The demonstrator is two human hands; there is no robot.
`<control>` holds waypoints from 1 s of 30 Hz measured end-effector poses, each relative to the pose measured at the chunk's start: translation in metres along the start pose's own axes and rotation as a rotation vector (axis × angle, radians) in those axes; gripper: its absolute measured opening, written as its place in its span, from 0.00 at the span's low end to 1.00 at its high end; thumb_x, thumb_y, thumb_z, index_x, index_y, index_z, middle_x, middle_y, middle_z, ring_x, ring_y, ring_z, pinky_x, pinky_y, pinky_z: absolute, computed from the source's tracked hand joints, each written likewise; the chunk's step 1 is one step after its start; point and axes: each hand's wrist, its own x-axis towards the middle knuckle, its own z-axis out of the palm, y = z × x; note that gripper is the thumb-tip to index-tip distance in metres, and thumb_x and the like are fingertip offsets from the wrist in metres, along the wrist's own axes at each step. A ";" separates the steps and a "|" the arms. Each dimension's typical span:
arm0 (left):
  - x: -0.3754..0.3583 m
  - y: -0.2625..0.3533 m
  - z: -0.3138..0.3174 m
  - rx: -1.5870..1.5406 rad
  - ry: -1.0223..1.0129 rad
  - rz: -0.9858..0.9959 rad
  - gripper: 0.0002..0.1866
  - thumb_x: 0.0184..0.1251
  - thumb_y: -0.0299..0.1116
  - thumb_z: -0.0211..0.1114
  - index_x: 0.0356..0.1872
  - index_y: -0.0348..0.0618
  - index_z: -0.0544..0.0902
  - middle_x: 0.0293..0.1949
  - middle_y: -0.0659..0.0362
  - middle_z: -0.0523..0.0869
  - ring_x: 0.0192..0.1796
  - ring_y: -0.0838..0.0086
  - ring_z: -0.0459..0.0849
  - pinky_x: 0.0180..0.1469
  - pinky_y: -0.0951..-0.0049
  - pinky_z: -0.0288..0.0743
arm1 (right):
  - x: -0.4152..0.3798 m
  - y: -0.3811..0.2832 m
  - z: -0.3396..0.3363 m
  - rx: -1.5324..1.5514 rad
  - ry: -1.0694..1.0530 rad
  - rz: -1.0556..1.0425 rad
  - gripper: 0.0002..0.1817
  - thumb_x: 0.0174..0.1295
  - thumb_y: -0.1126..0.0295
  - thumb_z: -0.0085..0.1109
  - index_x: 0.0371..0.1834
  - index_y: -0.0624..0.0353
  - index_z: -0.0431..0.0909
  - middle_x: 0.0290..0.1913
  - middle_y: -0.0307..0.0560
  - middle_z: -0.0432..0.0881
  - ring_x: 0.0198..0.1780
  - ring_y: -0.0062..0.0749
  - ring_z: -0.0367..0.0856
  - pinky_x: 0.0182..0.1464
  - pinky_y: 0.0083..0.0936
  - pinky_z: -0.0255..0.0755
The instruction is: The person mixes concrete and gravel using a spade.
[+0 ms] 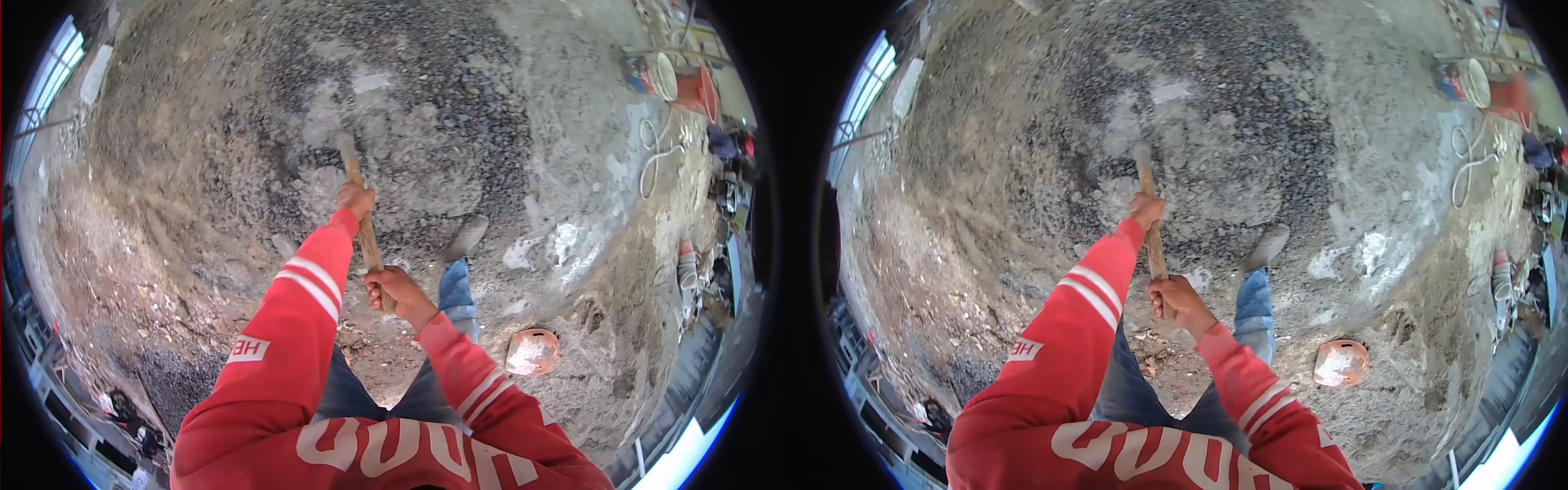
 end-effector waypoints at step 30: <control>-0.133 -0.206 -0.215 -0.441 -0.201 0.251 0.13 0.64 0.37 0.68 0.42 0.39 0.79 0.33 0.57 0.86 0.30 0.74 0.87 0.30 0.74 0.83 | -0.061 0.107 0.030 -0.070 0.391 -0.278 0.05 0.60 0.73 0.57 0.30 0.59 0.71 0.18 0.38 0.69 0.16 0.23 0.67 0.17 0.25 0.66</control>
